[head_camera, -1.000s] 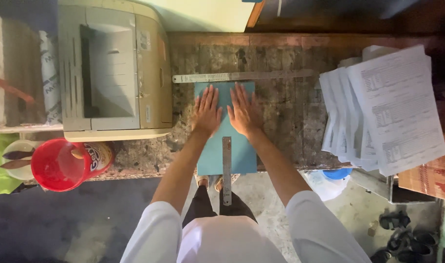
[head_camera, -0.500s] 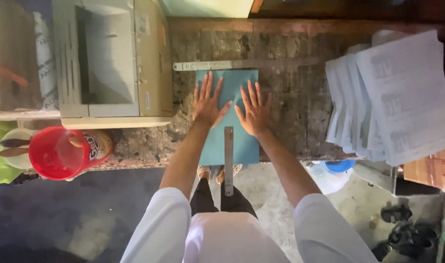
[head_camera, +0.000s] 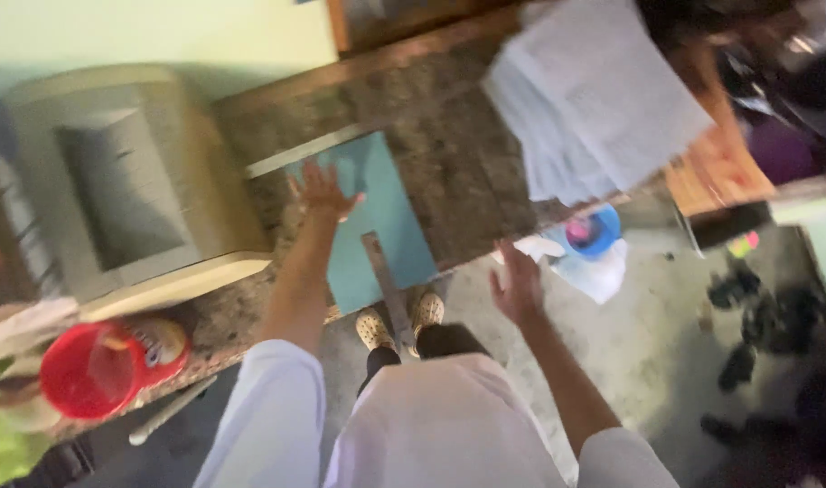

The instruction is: Measuring and cutting blue paper covers using a metal ruler and a cutting blade on a workstation.

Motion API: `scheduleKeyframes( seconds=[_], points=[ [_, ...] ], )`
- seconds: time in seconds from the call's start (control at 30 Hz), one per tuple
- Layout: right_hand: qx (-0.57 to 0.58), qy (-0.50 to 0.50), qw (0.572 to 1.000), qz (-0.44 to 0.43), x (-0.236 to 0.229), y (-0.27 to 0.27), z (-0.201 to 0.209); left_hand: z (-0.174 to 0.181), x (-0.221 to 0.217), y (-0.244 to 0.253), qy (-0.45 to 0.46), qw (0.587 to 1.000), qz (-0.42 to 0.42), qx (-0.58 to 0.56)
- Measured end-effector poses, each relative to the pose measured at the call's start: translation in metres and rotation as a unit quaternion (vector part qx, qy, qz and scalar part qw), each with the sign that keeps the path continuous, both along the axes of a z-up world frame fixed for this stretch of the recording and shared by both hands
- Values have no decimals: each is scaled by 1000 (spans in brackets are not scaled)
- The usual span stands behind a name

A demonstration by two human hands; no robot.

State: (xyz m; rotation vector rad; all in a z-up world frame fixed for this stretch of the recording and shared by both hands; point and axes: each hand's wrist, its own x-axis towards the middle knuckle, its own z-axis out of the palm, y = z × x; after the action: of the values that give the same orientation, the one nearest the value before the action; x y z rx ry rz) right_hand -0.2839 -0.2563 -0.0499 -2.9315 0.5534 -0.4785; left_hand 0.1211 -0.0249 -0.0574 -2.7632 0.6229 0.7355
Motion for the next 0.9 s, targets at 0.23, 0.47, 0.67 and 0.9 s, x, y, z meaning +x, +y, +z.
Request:
scheduleKeyframes(
  seconds=[0.23,0.47,0.67,0.9],
  points=[
    [-113,-177,975,-74,-7,-148,133,117,-86,-166,-179,821,-312,-443],
    [-93,-87,991,36,-12,-287,166,180,-176,-346,-22,717,-528,-456],
    [-9,25,995,95,-9,-328,177,173,-186,-409,-21,683,-624,-378],
    [66,9,987,147,-10,-352,164,193,-176,-403,213,769,-463,-387]
  ],
)
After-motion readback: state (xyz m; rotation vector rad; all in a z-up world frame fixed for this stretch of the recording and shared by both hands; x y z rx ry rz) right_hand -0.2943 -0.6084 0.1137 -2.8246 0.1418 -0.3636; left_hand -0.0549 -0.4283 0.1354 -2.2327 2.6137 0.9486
